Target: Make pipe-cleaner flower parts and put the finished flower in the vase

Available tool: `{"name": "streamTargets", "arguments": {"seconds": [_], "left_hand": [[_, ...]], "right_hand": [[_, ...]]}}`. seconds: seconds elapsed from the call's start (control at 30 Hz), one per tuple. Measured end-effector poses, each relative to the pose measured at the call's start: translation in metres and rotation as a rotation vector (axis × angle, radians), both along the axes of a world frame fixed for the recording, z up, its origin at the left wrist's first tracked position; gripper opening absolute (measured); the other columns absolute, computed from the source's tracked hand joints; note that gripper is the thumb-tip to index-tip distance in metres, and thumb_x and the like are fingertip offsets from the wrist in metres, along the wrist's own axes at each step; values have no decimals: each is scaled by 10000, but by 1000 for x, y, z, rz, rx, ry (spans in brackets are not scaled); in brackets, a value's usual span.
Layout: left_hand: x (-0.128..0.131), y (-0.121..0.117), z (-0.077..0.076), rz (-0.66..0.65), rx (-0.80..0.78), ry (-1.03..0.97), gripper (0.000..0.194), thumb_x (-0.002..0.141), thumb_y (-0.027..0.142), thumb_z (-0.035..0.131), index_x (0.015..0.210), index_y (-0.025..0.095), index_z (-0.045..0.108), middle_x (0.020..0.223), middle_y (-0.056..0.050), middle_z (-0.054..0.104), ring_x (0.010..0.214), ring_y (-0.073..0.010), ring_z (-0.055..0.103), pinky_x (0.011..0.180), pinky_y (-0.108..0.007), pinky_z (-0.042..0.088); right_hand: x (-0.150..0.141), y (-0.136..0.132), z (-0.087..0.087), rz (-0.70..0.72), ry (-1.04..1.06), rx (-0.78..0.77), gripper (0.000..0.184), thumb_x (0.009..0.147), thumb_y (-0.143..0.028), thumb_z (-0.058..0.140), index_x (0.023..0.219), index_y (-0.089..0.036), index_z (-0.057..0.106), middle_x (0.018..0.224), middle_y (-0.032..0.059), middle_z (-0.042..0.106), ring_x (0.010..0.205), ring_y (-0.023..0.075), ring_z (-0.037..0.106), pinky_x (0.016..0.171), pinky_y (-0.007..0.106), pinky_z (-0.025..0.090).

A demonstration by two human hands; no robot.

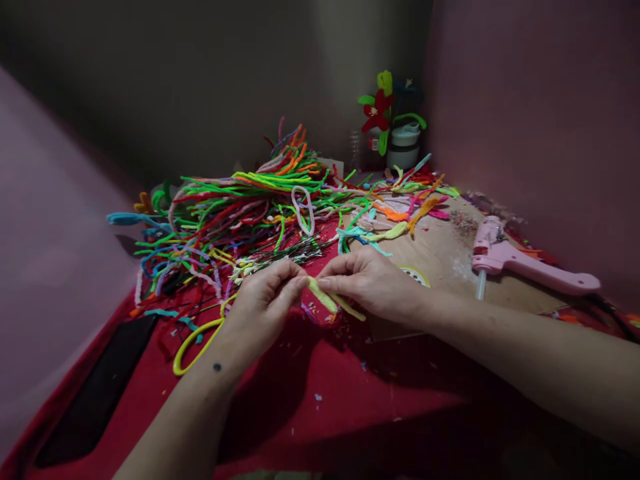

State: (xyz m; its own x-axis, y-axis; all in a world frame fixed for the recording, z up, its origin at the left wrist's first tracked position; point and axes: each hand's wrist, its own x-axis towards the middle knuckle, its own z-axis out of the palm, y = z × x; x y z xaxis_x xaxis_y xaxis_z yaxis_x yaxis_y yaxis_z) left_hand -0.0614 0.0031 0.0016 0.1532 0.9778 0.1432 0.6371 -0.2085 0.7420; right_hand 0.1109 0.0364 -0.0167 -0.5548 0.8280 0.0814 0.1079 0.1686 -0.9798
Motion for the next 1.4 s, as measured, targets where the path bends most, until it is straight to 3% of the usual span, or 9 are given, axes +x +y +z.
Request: {"name": "streamTargets", "arguments": {"seconds": [0.23,0.4,0.5,0.63,0.8,0.93,1.17,1.3,1.4], "left_hand": [[5,-1,4,32,38,32,175,798,258,550,653,162,575,672,13,494,666,-118,449,625,-237,341],[3,0,-4,28,-210,-219,215,826,358,530,722,171,557,583,42,439,533,-85,383,501,-213,287],[4,1,-8,27,-259,-306,230,831,373,528,725,169,528,542,62,382,477,-62,308,450,-198,232],[11,1,-5,39,-148,-214,197,833,314,515,708,162,516,556,57,409,487,-62,328,449,-190,263],[16,-2,-6,59,29,21,185,838,273,486,710,157,551,607,28,496,532,-78,407,494,-201,323],[17,-3,-7,82,31,-15,157,823,277,517,744,155,575,651,17,541,559,-82,451,511,-198,347],[19,2,-9,93,-258,-373,249,752,381,640,857,177,541,599,65,498,460,-53,413,437,-174,325],[23,1,-10,-5,-440,-352,201,742,331,645,737,146,566,502,59,478,411,-50,393,408,-173,294],[27,-1,-8,-62,-447,-295,246,790,299,582,613,129,573,433,53,436,384,-37,345,381,-165,233]], "right_hand": [[0,3,-3,58,4,-193,227,739,-265,607,555,-135,577,462,-25,502,399,57,402,407,205,275],[-2,2,-8,16,26,-189,223,748,-295,610,588,-138,604,482,-17,530,404,58,421,407,205,278],[-3,2,-11,11,85,-257,199,732,-280,631,593,-140,606,490,-18,536,408,61,449,421,202,325],[-6,1,-12,56,221,-438,188,730,-235,620,567,-149,583,461,-27,527,368,66,449,397,203,360],[-8,0,-12,97,224,-560,199,682,-246,673,531,-147,590,474,-1,565,381,91,504,389,211,412],[-7,0,-12,101,247,-578,228,655,-272,706,515,-147,578,454,-7,552,361,91,491,369,210,395],[-7,4,-12,-83,350,-521,138,649,-219,684,572,-139,603,474,-16,554,382,80,471,394,211,369],[-9,7,-15,-126,468,-520,130,614,-194,687,535,-143,597,453,-33,522,385,73,449,391,211,349],[-11,8,-18,-162,544,-542,163,591,-164,678,480,-149,560,436,-34,517,379,76,451,394,215,357]]}}
